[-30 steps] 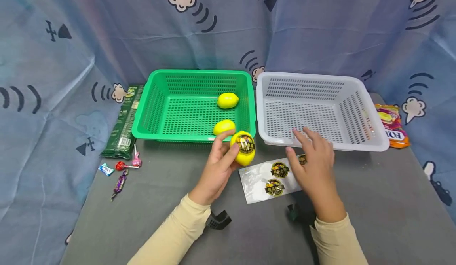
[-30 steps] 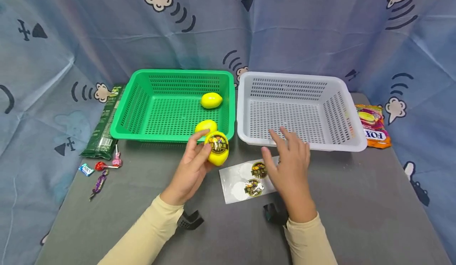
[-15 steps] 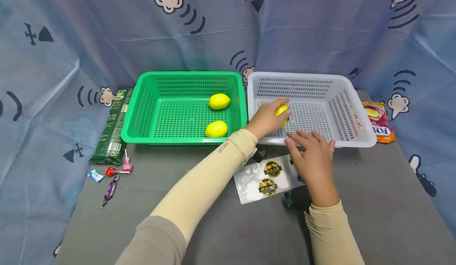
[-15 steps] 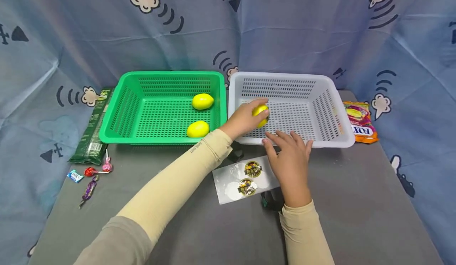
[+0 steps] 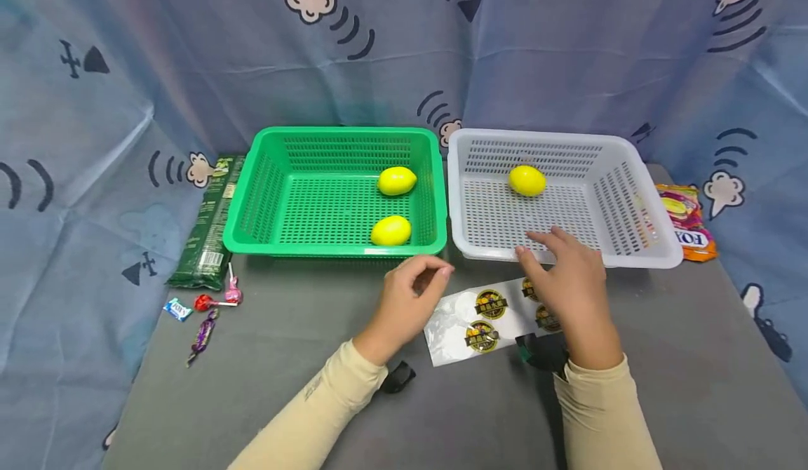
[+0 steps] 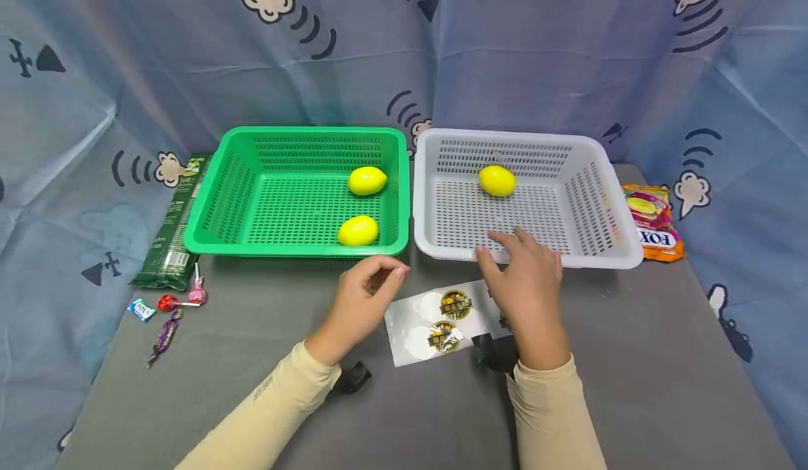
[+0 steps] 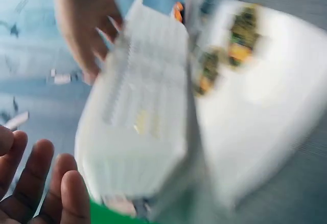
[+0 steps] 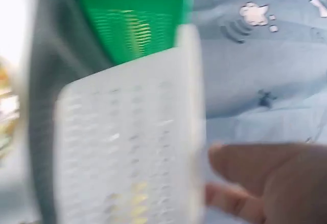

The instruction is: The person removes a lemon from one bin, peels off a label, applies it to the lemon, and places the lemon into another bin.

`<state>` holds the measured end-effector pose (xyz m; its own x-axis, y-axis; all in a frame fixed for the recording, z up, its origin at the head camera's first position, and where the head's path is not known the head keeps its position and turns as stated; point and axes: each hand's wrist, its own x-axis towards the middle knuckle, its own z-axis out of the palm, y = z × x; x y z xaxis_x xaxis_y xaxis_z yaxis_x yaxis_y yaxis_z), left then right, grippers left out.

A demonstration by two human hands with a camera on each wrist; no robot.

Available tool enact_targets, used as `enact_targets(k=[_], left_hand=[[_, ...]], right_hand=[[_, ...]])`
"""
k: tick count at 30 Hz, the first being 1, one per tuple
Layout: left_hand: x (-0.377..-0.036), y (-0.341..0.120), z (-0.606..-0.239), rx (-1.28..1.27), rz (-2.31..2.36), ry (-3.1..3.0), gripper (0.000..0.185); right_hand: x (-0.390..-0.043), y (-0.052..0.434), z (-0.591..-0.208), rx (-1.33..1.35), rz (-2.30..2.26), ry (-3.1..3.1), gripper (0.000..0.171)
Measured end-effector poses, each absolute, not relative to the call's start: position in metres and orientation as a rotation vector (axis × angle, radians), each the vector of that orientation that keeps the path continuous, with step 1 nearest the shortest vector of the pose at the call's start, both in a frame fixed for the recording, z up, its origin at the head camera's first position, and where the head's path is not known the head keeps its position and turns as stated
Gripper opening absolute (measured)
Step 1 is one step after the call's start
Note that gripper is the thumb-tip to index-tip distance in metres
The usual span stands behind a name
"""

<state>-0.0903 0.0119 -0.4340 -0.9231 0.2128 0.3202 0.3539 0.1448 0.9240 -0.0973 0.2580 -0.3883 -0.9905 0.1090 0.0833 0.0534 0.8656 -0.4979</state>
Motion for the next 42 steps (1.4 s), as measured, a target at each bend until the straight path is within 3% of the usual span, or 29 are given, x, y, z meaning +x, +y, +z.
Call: enact_targets(k=[6,11,15,21,25,28,36,42], left_hand=[[-0.057,-0.025,-0.463,-0.35,-1.939,-2.212,0.01],[-0.068,-0.039,-0.453,-0.382,-1.831,-2.165,0.011],[-0.102,-0.051,-0.418,-0.444,-1.649,-2.308,0.016],[-0.188,-0.051,-0.365,-0.689,-1.125,-3.096,0.032],[-0.239,-0.038,-0.362,-1.035,-0.668,-3.516,0.04],[-0.258,-0.033,-0.367,-1.104,-0.463,-3.695,0.046],[-0.27,-0.041,-0.384,-1.06,-0.7,-3.742,0.052],[-0.242,-0.06,-0.351,-0.897,-1.267,-3.302,0.051]], right_hand=[[-0.108,0.208,-0.363,-0.036,0.878,-2.83,0.045],[-0.104,0.147,-0.376,0.151,0.854,-2.921,0.039],[-0.1,0.125,-0.39,0.183,0.779,-2.927,0.032],[-0.104,0.12,-0.396,0.197,0.743,-2.866,0.022],[-0.106,0.118,-0.397,0.195,0.75,-2.899,0.021],[-0.106,0.116,-0.397,0.195,0.752,-2.902,0.021],[-0.107,0.109,-0.398,0.236,0.735,-2.877,0.02],[-0.108,0.112,-0.396,0.252,0.728,-2.873,0.021]])
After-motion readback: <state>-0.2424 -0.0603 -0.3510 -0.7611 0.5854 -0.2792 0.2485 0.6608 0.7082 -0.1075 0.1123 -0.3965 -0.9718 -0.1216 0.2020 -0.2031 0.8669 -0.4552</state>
